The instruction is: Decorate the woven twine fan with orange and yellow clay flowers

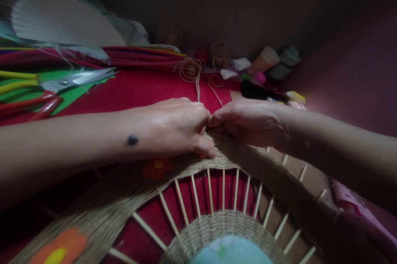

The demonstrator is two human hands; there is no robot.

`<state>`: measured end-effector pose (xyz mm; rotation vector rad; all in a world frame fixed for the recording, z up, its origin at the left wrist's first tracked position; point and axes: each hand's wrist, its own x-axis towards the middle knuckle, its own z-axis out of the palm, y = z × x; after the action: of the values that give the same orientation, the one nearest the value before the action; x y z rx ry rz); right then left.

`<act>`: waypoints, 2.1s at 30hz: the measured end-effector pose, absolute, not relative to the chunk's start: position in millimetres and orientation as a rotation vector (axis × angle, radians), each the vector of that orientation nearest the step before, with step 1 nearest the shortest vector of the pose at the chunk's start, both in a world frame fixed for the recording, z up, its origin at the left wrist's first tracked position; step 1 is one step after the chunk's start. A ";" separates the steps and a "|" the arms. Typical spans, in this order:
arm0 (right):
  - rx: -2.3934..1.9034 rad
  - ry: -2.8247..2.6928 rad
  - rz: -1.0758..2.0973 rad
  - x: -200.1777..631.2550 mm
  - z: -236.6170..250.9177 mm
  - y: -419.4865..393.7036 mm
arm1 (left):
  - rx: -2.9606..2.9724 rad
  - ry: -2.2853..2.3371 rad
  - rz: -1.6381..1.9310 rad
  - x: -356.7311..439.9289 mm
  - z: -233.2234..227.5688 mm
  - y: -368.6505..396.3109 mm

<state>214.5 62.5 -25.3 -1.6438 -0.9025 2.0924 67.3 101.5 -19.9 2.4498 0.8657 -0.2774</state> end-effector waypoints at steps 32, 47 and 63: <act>-1.712 -0.958 2.108 214.4 -23.2 60.8 | 2.156 0.649 -0.318 58.5 -25.0 118.8; -1.709 -0.955 2.047 213.5 -25.2 57.2 | 2.125 0.641 -0.283 61.1 -27.6 119.8; -1.739 -0.724 2.098 211.1 -22.6 58.0 | 2.299 0.734 -0.291 63.8 -21.0 107.6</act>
<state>211.1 58.0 -22.6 -1.7388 -0.7240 2.0983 63.8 107.6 -21.0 2.2989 0.7339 -0.2907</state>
